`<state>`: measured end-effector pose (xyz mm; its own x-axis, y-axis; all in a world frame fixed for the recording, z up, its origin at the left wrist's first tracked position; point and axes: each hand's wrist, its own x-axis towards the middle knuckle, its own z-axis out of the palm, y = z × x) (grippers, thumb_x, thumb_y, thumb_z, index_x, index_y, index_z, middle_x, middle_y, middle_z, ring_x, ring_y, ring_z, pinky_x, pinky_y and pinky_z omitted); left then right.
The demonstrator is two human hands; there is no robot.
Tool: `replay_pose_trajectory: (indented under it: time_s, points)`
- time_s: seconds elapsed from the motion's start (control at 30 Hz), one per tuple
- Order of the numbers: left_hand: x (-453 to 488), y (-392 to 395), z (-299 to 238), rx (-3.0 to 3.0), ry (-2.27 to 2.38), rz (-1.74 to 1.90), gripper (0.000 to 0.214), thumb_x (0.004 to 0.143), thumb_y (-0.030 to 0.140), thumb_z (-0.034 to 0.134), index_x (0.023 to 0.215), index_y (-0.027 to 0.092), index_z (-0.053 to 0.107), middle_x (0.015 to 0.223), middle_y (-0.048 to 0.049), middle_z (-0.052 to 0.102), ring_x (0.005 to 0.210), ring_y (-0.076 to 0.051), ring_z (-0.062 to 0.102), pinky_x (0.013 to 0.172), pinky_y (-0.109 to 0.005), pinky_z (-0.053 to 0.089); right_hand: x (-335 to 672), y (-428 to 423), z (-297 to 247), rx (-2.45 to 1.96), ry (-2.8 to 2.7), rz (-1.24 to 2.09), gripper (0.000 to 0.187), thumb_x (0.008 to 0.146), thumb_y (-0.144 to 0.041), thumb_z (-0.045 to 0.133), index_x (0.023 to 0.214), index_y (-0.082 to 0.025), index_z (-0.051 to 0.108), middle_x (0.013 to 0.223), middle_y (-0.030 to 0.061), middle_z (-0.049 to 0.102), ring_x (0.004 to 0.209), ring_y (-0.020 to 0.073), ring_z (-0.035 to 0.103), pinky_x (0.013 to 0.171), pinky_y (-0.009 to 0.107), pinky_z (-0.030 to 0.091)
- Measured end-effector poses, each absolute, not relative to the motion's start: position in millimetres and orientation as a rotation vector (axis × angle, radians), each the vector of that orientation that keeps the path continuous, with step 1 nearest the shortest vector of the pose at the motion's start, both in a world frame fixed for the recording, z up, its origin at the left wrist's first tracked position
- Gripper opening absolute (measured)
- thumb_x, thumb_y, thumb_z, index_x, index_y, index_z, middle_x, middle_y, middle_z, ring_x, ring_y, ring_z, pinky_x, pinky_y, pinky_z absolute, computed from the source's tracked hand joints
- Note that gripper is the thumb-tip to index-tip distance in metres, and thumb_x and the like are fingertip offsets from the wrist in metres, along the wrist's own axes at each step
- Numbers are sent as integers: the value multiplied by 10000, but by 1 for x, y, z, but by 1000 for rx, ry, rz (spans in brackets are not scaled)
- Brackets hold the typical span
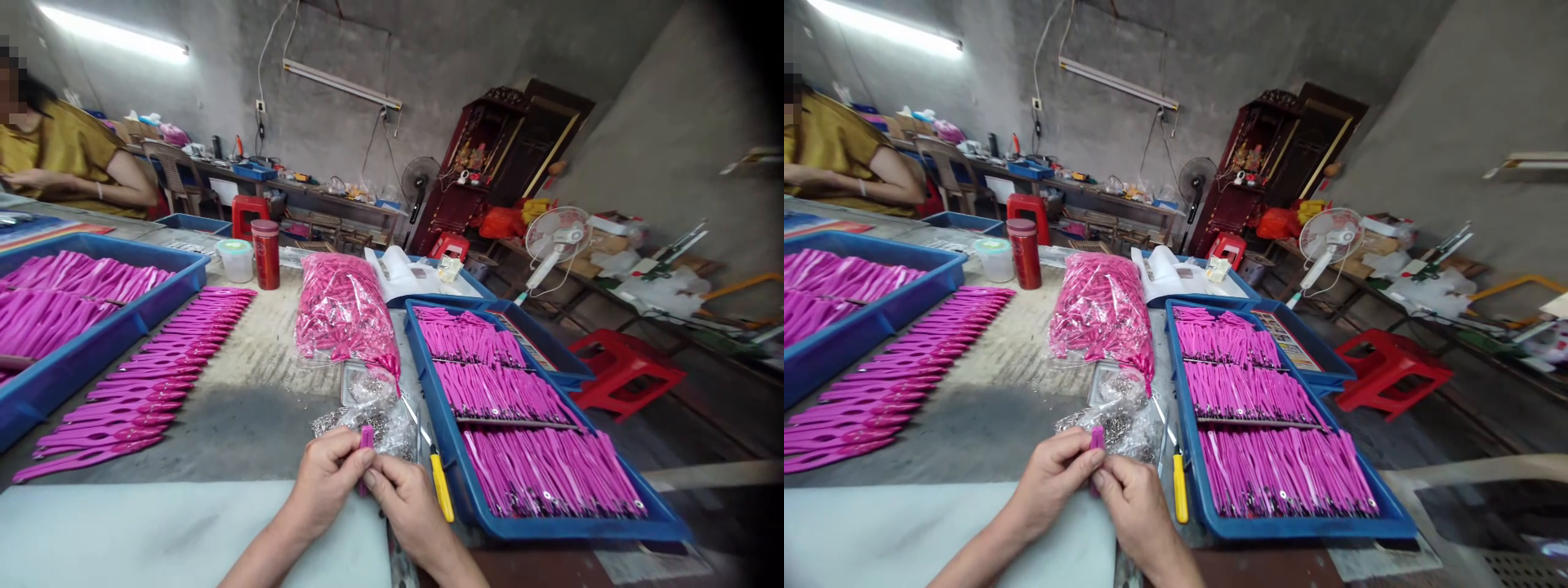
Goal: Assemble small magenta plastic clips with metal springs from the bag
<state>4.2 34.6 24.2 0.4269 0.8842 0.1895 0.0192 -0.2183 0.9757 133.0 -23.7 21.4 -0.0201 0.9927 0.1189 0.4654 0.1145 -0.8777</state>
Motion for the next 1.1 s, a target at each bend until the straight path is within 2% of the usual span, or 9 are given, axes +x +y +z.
replay_pose_trajectory:
  time_s: [0.2,0.47,0.6,0.73,0.83,0.97,1.03,1.1]
  points:
    - [8,37,32,1360,840,862,325,646,443,560,481,175,479,450,48,406,399,-84,376,406,-211,302,134,-22,31,-1433,-1493,1003,328,844,-363,488,601,-152,553,542,-43,431,524,98,379,495,210,280]
    - [11,37,40,1150,852,773,350,591,468,626,483,168,482,405,58,419,376,-72,380,400,-206,330,134,-23,41,-1382,-1386,1169,382,830,-472,486,633,-155,569,490,-68,355,445,78,268,421,210,215]
    - [7,33,43,1131,828,742,359,603,487,619,510,164,491,424,53,438,397,-77,392,420,-211,341,134,-27,45,-1387,-1426,1161,414,832,-513,459,632,-161,547,538,-50,399,472,85,290,436,216,226]
    - [-1,21,50,1235,784,663,341,614,452,601,485,166,467,423,61,391,395,-69,339,408,-206,283,141,-35,40,-1437,-1391,1110,392,848,-522,431,637,-192,449,547,-63,325,500,98,288,458,219,244]
    - [-6,12,50,1511,766,611,302,658,347,533,448,177,397,467,62,333,456,-75,321,446,-206,255,147,-41,38,-1425,-1476,1098,388,854,-539,397,672,-198,441,591,-51,338,543,113,325,494,224,279]
    - [-12,7,36,1798,741,539,254,649,208,491,433,174,361,483,59,305,486,-80,340,467,-203,236,149,-43,41,-1464,-1724,1079,393,844,-536,371,639,-204,413,586,-43,360,558,125,365,517,235,284]
    - [-18,6,24,1837,698,514,284,699,252,523,450,171,412,494,58,321,480,-74,335,461,-198,233,150,-42,40,-1502,-1815,1056,367,831,-503,406,612,-208,395,569,-47,360,550,124,370,512,235,268]
    - [-26,3,12,1814,651,547,287,740,375,564,535,179,520,553,40,426,524,-84,403,493,-186,292,151,-39,34,-1513,-1869,1037,345,813,-466,448,590,-210,390,569,-46,370,552,123,377,508,235,257]
